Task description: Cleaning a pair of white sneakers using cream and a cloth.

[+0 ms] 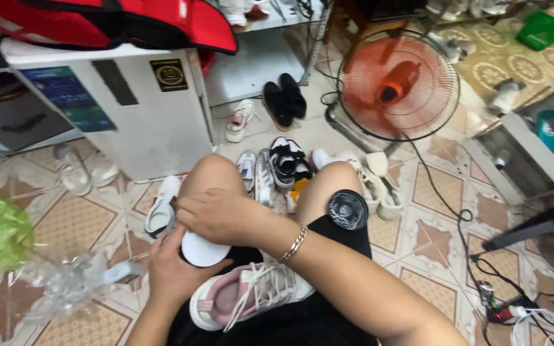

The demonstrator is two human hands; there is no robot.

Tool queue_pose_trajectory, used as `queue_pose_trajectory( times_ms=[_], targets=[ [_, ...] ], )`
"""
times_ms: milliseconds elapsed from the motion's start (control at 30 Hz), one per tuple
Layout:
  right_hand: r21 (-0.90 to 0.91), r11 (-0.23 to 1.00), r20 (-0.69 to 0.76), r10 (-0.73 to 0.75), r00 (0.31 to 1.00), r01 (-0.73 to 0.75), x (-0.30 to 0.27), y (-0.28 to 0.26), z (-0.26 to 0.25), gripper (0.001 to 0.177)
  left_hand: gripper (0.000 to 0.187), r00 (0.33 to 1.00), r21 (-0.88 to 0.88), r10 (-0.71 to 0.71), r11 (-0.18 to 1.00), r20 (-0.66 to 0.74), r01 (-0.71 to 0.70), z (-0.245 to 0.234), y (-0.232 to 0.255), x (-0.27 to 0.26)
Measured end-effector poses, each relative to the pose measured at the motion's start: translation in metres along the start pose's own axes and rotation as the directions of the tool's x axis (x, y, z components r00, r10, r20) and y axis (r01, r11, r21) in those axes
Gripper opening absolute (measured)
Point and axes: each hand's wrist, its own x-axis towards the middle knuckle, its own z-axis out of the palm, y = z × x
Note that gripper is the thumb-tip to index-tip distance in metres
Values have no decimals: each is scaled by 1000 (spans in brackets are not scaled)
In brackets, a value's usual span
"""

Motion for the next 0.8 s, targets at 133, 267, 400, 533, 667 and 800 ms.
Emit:
queue_pose_trajectory(
  times_ms=[133, 267, 400, 533, 667, 800],
  targets=[
    [-71, 997, -70, -23, 997, 18, -1, 0, -18, 31, 97, 999, 29, -25, 999, -35, 26, 2, -4, -2],
    [52, 996, -43, 71, 997, -69, -20, 10, -29, 14, 96, 998, 14, -45, 999, -41, 45, 0, 1, -2],
    [170, 973, -140, 178, 974, -154, -32, 9, -43, 16, 91, 998, -81, 35, 996, -48, -38, -9, 7, -1],
    [330, 912, -253, 335, 908, -244, -50, 10, -64, 16, 90, 999, -92, 47, 995, 13, -45, -10, 9, 1],
    [462, 805, -243, 517, 821, -371, -108, 19, -92, 11, 104, 997, -56, 81, 995, 15, -80, -11, 10, 1],
    [428, 627, -193, 767, 611, -651, -171, 19, -118, 2, 118, 998, -268, -50, 961, 48, 62, -14, 9, -4]
  ],
)
